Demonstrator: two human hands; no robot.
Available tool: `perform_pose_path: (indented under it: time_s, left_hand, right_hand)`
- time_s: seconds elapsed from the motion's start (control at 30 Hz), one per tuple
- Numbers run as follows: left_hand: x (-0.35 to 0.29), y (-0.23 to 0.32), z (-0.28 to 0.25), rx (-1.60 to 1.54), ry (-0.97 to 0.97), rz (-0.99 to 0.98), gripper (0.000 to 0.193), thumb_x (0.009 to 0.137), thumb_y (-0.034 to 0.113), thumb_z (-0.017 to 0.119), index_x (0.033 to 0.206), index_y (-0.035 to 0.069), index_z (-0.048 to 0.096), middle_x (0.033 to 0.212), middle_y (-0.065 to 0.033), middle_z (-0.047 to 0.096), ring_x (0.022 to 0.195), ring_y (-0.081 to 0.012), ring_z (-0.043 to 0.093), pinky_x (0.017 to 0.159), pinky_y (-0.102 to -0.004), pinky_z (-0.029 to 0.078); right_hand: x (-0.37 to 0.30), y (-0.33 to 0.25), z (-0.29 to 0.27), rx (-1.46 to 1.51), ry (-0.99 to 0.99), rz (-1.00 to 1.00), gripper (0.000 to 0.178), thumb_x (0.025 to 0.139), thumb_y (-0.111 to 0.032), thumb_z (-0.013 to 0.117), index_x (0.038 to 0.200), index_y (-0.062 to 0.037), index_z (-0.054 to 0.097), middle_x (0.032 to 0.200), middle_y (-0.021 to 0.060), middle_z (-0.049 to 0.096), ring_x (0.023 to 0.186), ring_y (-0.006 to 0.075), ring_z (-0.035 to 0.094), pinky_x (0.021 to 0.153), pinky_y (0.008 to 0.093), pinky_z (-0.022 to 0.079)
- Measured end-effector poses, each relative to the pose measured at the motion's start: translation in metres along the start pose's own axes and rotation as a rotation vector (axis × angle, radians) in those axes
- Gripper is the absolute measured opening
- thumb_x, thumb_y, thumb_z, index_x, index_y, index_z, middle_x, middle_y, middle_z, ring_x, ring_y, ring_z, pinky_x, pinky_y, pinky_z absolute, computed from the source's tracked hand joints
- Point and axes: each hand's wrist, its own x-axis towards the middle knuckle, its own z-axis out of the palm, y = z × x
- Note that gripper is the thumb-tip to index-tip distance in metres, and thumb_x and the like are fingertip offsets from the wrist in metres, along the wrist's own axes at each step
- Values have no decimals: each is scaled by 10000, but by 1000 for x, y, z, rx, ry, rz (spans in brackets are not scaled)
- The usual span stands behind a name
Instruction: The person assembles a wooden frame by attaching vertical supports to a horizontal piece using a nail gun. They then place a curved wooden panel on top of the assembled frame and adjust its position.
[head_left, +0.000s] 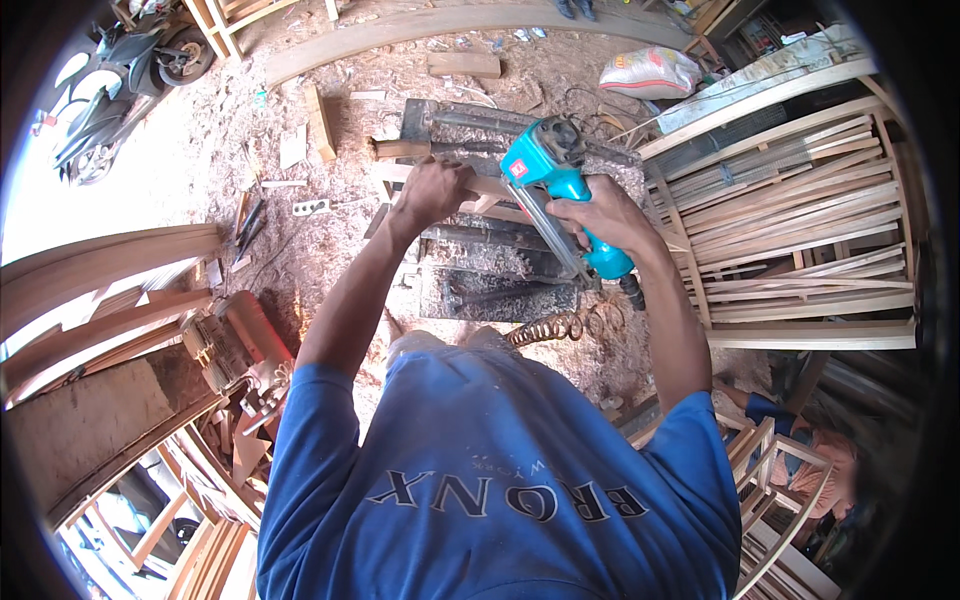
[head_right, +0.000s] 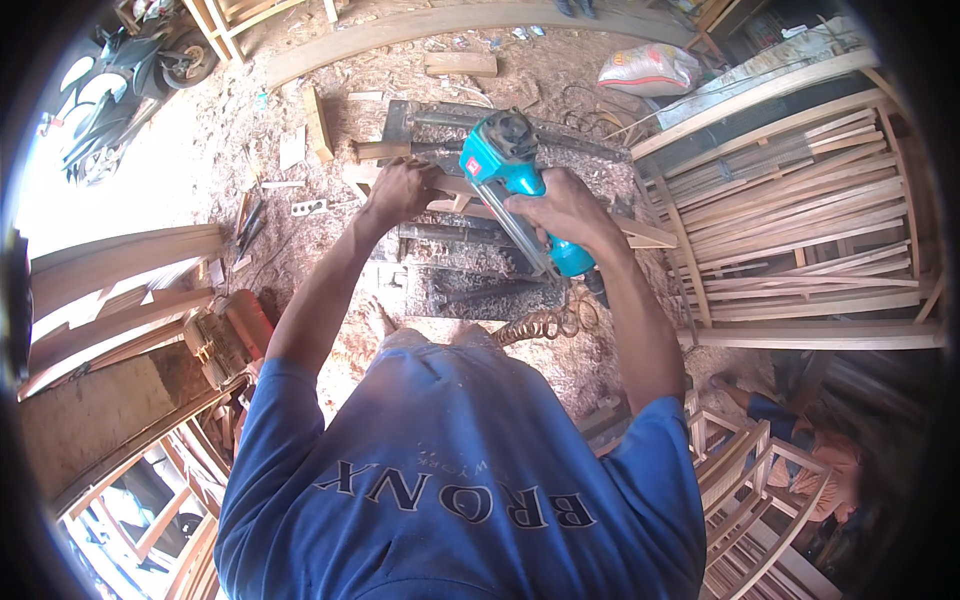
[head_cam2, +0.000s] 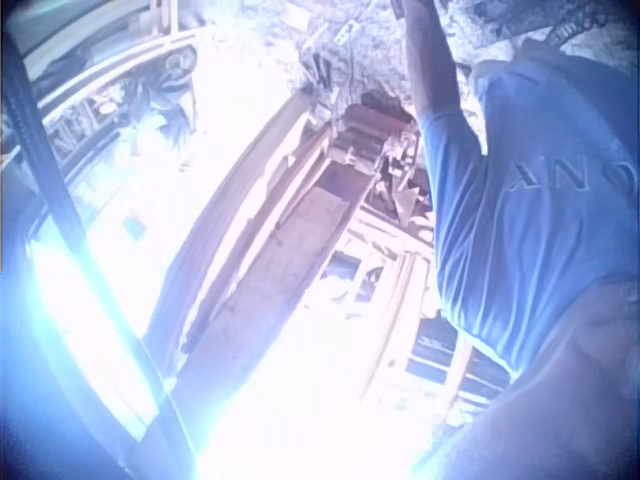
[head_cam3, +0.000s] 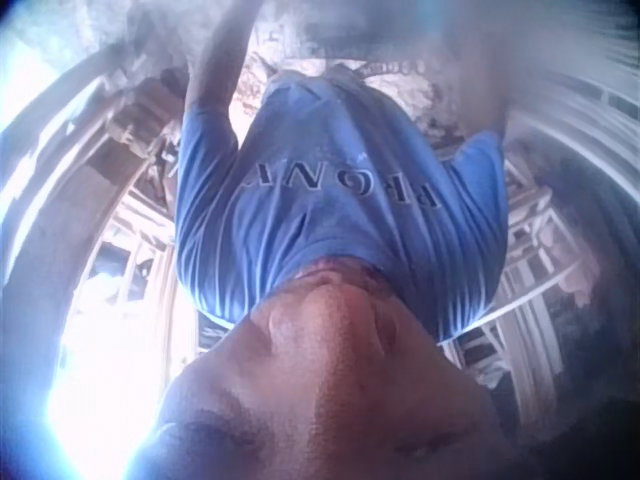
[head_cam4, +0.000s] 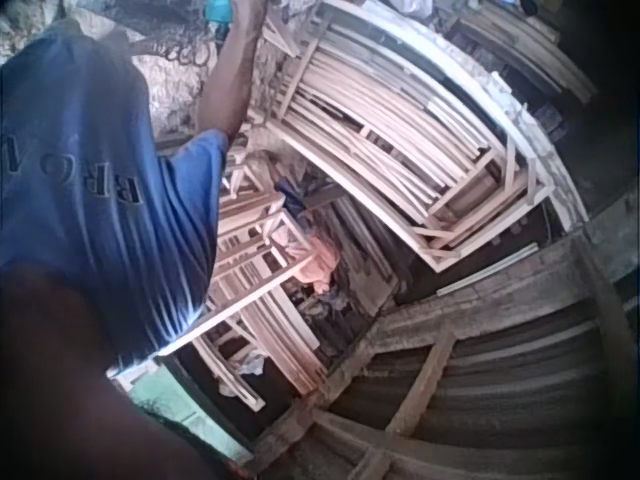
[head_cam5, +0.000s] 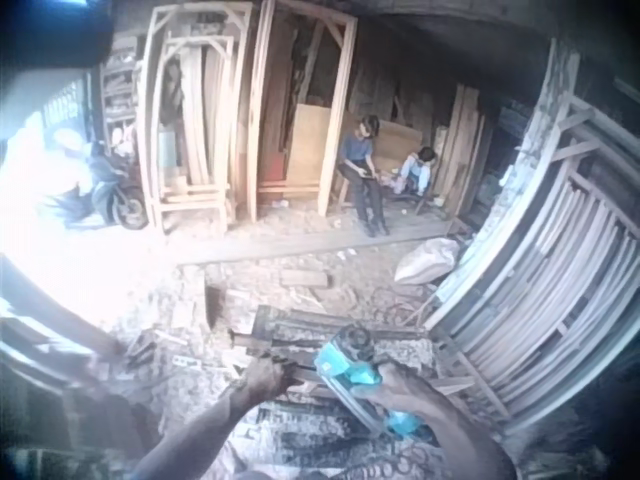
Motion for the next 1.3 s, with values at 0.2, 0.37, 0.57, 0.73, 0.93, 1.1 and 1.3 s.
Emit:
perform_pose_path:
  time_s: [0.2,0.37,0.57,0.73,0.93,1.1,1.3]
  left_hand:
    - [0,-2,7,20,75,31,309,919,390,670,956,85,704,837,-145,724,847,-355,694,895,-484,486]
    - [1,-13,17,0,10,31,284,950,359,617,966,94,716,851,-180,725,838,-367,691,935,-488,467]
    - [-1,-20,27,39,32,16,312,963,341,587,960,67,737,813,-218,717,796,-377,689,961,-486,461]
    - [3,-24,30,43,-45,-2,332,968,359,586,937,66,741,783,-224,713,779,-368,691,986,-464,445]
    - [8,-9,9,42,-159,-45,336,956,355,634,1147,84,685,990,-149,734,995,-321,676,1021,-464,424]
    - [1,4,-3,303,-178,-108,576,988,343,601,1513,142,474,1547,-107,487,1475,-254,386,1272,-481,191]
    - [-44,-49,-31,138,148,-347,515,921,353,717,1378,156,583,1431,-80,567,1411,-274,449,1192,-573,265]
  right_hand:
    - [3,-8,10,-36,32,65,266,889,-266,732,767,-46,645,621,14,587,493,130,585,486,319,474]
    - [2,-11,13,-35,44,100,249,884,-259,730,786,-40,660,627,23,592,506,133,594,495,323,480]
    - [-4,-15,12,-50,66,105,239,874,-255,739,838,-26,683,635,28,597,514,138,602,503,336,484]
    - [-11,-14,10,-25,68,49,234,875,-244,740,872,-17,685,643,29,602,512,141,603,500,333,482]
    - [-6,-7,15,-77,76,109,244,879,-246,749,905,-12,683,653,33,604,506,139,593,490,319,473]
    - [-17,-15,16,20,112,87,247,883,-250,763,924,-22,678,643,23,590,504,129,585,481,315,464]
    - [-17,-46,16,17,98,-35,282,893,-288,732,872,-11,687,596,37,598,510,145,604,522,329,476]
